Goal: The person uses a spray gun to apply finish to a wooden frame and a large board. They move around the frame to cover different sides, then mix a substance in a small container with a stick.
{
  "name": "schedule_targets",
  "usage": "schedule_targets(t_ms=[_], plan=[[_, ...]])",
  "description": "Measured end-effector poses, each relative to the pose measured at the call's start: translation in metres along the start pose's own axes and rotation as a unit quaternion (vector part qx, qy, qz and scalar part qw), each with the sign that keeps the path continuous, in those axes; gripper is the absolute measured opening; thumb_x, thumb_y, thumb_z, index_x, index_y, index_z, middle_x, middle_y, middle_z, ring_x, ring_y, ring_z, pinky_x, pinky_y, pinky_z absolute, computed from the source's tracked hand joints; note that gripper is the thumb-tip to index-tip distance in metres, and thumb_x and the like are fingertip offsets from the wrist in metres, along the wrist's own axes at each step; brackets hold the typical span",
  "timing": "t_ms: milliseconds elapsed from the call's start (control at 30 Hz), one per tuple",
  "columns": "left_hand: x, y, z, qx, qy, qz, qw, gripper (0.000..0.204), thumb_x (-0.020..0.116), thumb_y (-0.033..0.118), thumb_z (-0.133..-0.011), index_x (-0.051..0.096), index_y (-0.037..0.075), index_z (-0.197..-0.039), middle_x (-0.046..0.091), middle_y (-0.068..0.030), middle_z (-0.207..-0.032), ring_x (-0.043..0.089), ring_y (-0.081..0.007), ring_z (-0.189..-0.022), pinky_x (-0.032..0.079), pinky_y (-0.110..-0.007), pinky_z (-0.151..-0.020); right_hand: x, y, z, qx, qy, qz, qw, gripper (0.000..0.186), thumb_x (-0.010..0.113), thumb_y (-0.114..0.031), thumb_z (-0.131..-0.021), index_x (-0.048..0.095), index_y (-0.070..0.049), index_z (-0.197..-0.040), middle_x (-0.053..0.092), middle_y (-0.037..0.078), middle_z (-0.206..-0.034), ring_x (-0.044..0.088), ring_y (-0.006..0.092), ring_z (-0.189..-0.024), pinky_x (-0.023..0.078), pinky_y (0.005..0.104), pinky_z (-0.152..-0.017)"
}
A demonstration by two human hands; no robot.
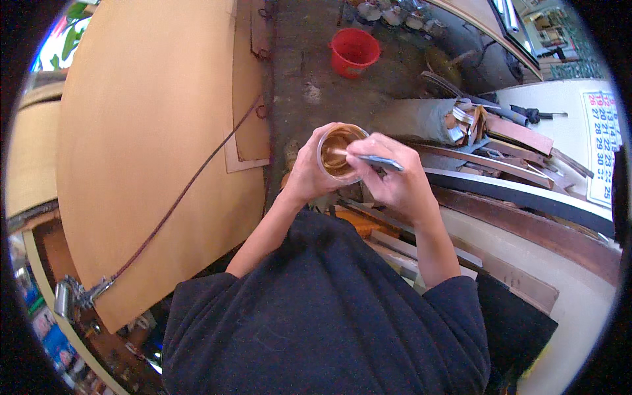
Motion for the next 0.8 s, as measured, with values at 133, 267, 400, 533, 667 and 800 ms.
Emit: schedule_targets(t_ms=[133, 267, 400, 533, 667, 800], plan=[[0.01, -0.014, -0.036, -0.005, -0.017, 0.037, 0.999, 0.084, 0.093, 0.024, -0.065, 0.049, 0.006, -0.134, 0.061, -0.0116, -0.124, 0.062, -0.0225, -0.115, 0.05, -0.036, -0.1, -0.019, 0.024, -0.008, 0.065, 0.004, 0.093, 0.994, 0.013, 0.069, -0.003, -0.085, 0.064, -0.001, -0.097, 0.067, 0.017, -0.09, 0.067, 0.0361, -0.081, 0.056, 0.0416, -0.073], [-0.001, -0.004, -0.079, 0.077, -0.006, 0.002, 0.997, 0.071, 0.091, 0.017, -0.068, 0.054, 0.005, -0.127, 0.064, -0.0116, -0.119, 0.064, -0.0236, -0.11, 0.052, -0.037, -0.096, -0.019, 0.047, -0.05, 0.008, 0.015, 0.086, 0.996, 0.014, 0.068, -0.002, -0.085, 0.065, -0.002, -0.098, 0.067, 0.016, -0.092, 0.066, 0.0362, -0.084, 0.055, 0.0412, -0.075], [-0.007, -0.013, -0.126, 0.036, -0.064, 0.003, 0.997, 0.072, 0.091, 0.025, -0.067, 0.056, 0.007, -0.128, 0.061, -0.0116, -0.125, 0.059, -0.0261, -0.117, 0.047, -0.041, -0.102, -0.026, 0.068, -0.082, 0.061, 0.001, 0.07, 0.996, 0.009, 0.071, -0.003, -0.084, 0.068, -0.002, -0.092, 0.069, 0.017, -0.087, 0.068, 0.032, -0.076, 0.056, 0.0396, -0.069], [-0.021, -0.043, -0.157, 0.003, -0.059, 0.062, 0.996, 0.08, 0.09, 0.024, -0.071, 0.047, 0.004, -0.134, 0.058, -0.0136, -0.131, 0.059, -0.0244, -0.119, 0.047, -0.039, -0.103, -0.031, 0.078, -0.131, 0.048, 0.035, 0.1, 0.993, 0.004, 0.065, 0.0, -0.087, 0.064, 0.001, -0.091, 0.066, 0.015, -0.083, 0.066, 0.0316, -0.073, 0.052, 0.0378, -0.066], [-0.051, -0.05, -0.196, 0.041, -0.016, -0.017, 0.999, 0.081, 0.088, 0.022, -0.067, 0.047, 0.003, -0.135, 0.058, -0.0164, -0.126, 0.059, -0.0309, -0.117, 0.048, -0.04, -0.102, -0.024, 0.093, -0.176, 0.036, 0.003, 0.071, 0.997, 0.002, 0.063, 0.001, -0.088, 0.062, 0.002, -0.09, 0.065, 0.016, -0.082, 0.066, 0.0325, -0.073, 0.051, 0.0388, -0.066], [-0.067, -0.055, -0.231, 0.045, -0.009, -0.008, 0.999, 0.083, 0.088, 0.022, -0.067, 0.046, 0.002, -0.136, 0.056, -0.0176, -0.128, 0.058, -0.034, -0.118, 0.047, -0.04, -0.102, -0.028, 0.11, -0.214, 0.029, 0.001, 0.099, 0.995, 0.003, 0.063, 0.0, -0.089, 0.062, 0.002, -0.091, 0.065, 0.016, -0.081, 0.066, 0.0323, -0.073, 0.051, 0.0388, -0.066]])
Point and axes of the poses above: each hand's wrist, its own z-axis away from the middle knuckle, its own x-axis out of the palm, y = z × x, the point moved 10 cm from there along -z, towards the middle knuckle
